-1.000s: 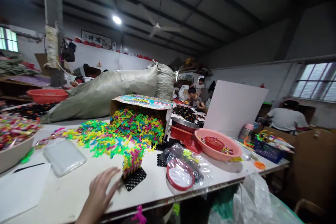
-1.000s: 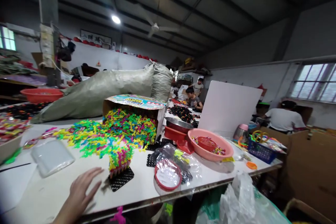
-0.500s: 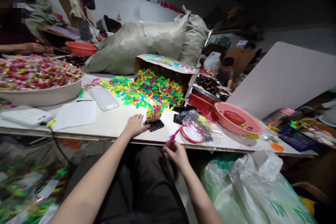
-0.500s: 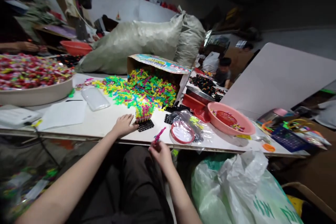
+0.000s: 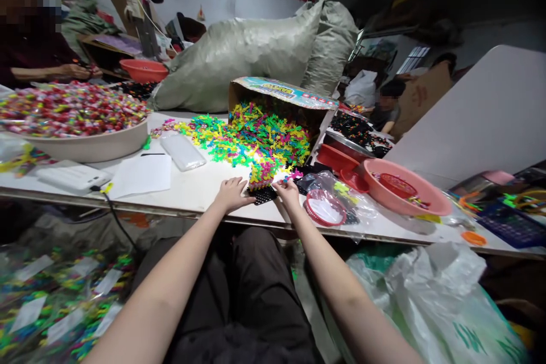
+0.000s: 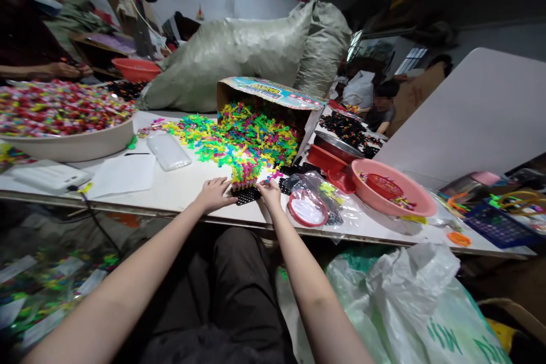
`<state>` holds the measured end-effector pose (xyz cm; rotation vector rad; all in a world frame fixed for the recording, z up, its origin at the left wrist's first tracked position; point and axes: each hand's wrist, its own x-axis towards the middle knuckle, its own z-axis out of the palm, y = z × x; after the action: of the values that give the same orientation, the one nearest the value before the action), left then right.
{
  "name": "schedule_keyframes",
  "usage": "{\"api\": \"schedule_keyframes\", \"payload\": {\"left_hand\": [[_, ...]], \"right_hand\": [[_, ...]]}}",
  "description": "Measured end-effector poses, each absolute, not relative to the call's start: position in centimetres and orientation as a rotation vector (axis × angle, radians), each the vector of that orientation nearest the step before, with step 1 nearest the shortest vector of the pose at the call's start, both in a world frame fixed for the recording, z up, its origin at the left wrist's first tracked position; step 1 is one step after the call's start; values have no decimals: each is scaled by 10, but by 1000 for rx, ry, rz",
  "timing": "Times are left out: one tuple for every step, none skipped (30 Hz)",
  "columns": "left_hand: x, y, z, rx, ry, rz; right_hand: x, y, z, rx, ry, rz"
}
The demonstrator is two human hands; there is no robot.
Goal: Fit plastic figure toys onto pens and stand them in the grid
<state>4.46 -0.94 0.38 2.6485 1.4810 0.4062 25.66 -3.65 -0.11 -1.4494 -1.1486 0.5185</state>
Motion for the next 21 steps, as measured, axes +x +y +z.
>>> {"api": "schedule_keyframes", "payload": {"left_hand": [[45, -9, 4, 2645, 1481, 410], [44, -9, 4, 2639, 1481, 409], [44, -9, 4, 2633, 1480, 407], [44, -9, 4, 2628, 1479, 404], [44, -9, 4, 2624, 1478, 404], [44, -9, 4, 2623, 1474, 409], [43, -9, 4, 2625, 1471, 414], [43, -9, 4, 2628, 1467, 417], [43, -10, 4, 2630, 1467, 419], [43, -10, 4, 2632, 1467, 419], [43, -11, 4, 2634, 1469, 418], [43, -11, 4, 2635, 1473, 412], [43, -12, 5, 2636, 1476, 406], [43, -12, 5, 2637, 1478, 398], [43, -12, 6, 2638, 1481, 387], [43, -13, 6, 2637, 1485, 374], [43, -13, 7, 2634, 1492, 363], [44, -13, 7, 2632, 1499, 356], [44, -12, 7, 2632, 1508, 350], [44, -12, 7, 2631, 1519, 345], [45, -12, 7, 2633, 1529, 342]], "right_hand": [[256, -35, -2, -1467, -1152, 518], [256, -34, -3, -1487, -1156, 517], [255, -35, -4, -1509, -1160, 513], [255, -36, -4, -1531, -1162, 507], [254, -38, -4, -1552, -1163, 498], [254, -39, -3, -1570, -1163, 488], [253, -41, -3, -1585, -1164, 479], [252, -43, -2, -1595, -1166, 472], [251, -44, -1, -1600, -1169, 466], [250, -45, 1, -1602, -1172, 461], [249, -46, 1, -1603, -1173, 455], [249, -46, 2, -1602, -1173, 449], [248, -47, 3, -1600, -1172, 445], [248, -47, 3, -1596, -1171, 442], [247, -47, 3, -1589, -1169, 440], [247, -47, 2, -1580, -1167, 440], [247, -46, 2, -1568, -1164, 440], [247, -46, 1, -1552, -1161, 442], [248, -45, 0, -1533, -1158, 446], [248, -44, -1, -1510, -1156, 453], [249, -44, -2, -1486, -1151, 463]]}}
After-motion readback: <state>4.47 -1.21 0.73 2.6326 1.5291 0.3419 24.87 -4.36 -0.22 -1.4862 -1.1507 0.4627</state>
